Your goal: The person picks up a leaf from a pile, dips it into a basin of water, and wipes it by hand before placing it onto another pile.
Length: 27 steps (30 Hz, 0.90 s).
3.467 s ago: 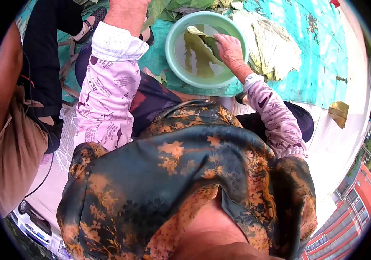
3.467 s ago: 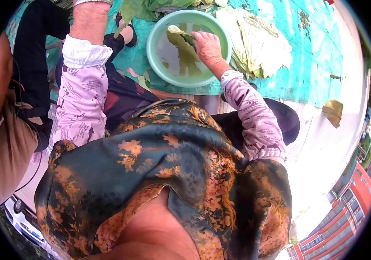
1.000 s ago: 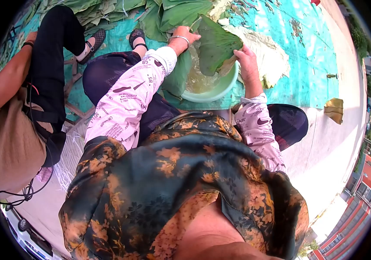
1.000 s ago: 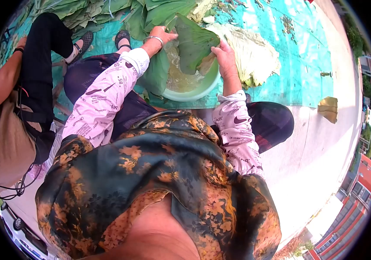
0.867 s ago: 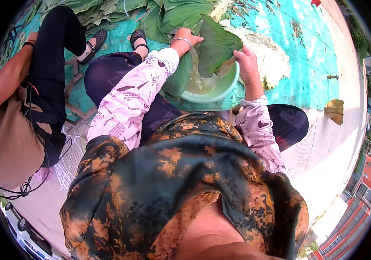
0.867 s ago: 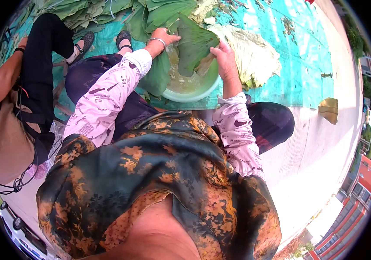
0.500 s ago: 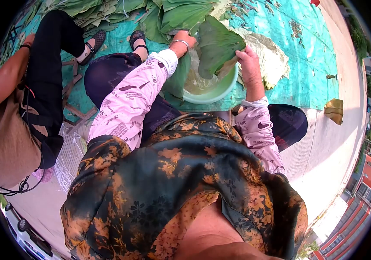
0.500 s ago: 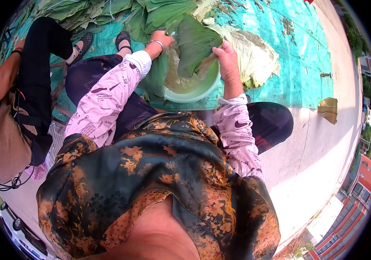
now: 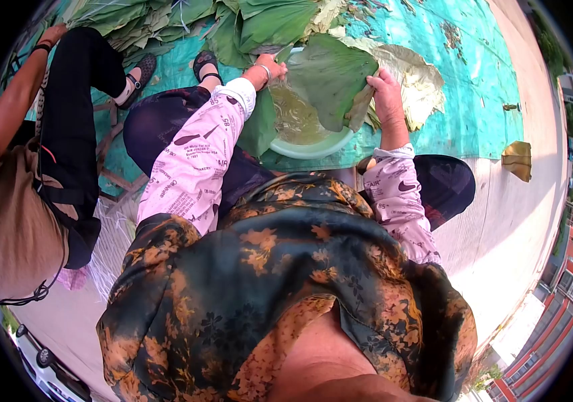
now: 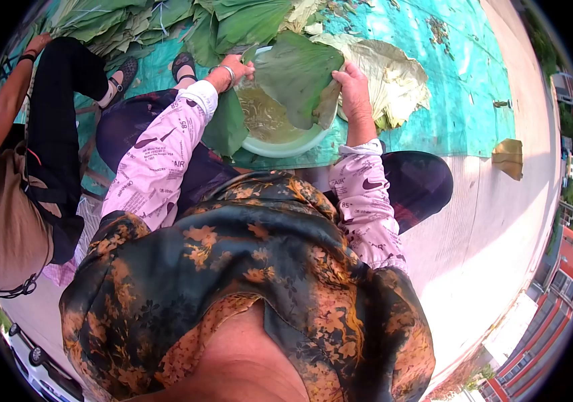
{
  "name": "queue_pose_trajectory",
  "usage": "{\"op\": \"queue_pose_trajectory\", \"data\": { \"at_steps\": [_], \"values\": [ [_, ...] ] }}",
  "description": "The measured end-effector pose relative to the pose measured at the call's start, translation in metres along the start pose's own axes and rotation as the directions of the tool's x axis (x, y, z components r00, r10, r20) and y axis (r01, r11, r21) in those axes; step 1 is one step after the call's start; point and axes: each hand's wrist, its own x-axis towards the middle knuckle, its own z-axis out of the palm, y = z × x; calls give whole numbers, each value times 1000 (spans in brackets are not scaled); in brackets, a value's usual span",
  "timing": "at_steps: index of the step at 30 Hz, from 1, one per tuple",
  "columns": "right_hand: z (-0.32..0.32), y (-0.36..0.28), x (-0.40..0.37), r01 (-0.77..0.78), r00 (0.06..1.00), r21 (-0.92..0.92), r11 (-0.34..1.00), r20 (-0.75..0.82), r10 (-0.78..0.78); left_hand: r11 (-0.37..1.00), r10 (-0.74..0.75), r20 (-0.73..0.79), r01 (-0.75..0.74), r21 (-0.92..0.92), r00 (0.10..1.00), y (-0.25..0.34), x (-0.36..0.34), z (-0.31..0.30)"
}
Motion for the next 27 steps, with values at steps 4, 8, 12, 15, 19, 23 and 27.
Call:
{"op": "queue_pose_trajectory", "data": {
  "at_steps": [4,8,12,15,19,23,27],
  "values": [
    [7,-5,-6,-20,999,-132,991,32,25,826,78,-304,110,554,949,21,12,-4],
    [19,2,-8,-19,995,-152,988,91,33,889,222,-154,-134,439,963,71,-8,11],
    [27,16,-3,-24,976,-301,953,200,88,711,497,156,-504,491,853,72,-16,41],
    [30,25,-2,50,975,-565,824,207,83,800,236,279,-349,489,931,65,-17,47],
    [36,28,-7,132,991,-835,534,107,-78,765,196,202,-278,580,960,70,-22,48],
    [40,22,-15,153,980,-904,400,88,-178,776,209,196,-285,563,958,65,-15,50],
    [19,30,-2,258,963,-804,536,171,-208,829,141,191,-222,514,971,82,-25,40]
  ]
}}
